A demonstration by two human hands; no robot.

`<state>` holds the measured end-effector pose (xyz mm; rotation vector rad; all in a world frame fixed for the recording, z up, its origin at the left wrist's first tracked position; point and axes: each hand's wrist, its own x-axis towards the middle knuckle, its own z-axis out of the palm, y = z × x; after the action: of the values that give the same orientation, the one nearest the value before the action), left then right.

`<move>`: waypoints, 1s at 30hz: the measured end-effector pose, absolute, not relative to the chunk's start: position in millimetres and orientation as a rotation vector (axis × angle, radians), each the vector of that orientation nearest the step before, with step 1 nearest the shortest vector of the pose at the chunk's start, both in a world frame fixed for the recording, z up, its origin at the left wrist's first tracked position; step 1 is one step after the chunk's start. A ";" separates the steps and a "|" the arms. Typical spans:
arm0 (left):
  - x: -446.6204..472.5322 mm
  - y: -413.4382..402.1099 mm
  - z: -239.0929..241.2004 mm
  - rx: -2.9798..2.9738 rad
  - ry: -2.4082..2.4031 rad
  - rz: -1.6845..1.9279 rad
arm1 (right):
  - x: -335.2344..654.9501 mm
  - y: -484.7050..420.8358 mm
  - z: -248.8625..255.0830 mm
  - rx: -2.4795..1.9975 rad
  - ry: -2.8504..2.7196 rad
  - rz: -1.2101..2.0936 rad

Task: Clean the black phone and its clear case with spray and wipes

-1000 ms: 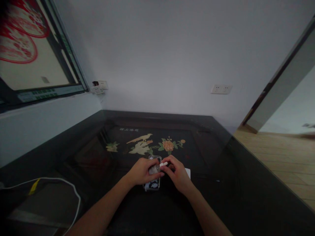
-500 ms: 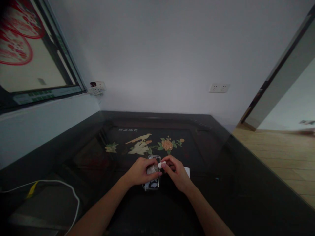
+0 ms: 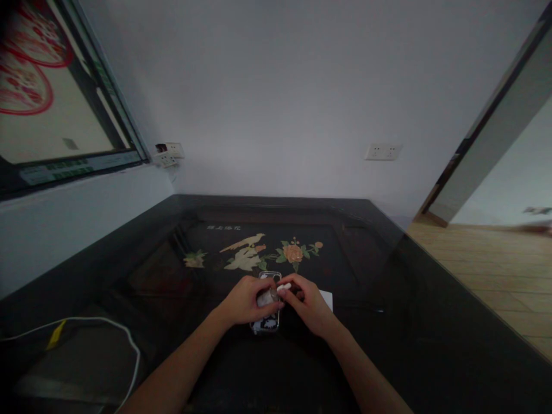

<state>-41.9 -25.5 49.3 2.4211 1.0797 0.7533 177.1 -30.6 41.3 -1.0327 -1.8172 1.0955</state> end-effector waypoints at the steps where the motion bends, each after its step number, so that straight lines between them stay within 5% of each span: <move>1: -41.9 -25.1 48.6 2.428 1.081 0.748 | 176.8 -30.0 40.7 -1.046 -1.822 1.088; 30: -41.6 -27.1 50.6 2.455 1.081 0.766 | 178.1 -33.2 43.7 -1.000 -1.822 1.221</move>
<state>-41.6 -27.1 50.6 2.4546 1.0812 0.7658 178.1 -33.2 43.7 -0.9997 -1.8221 1.2205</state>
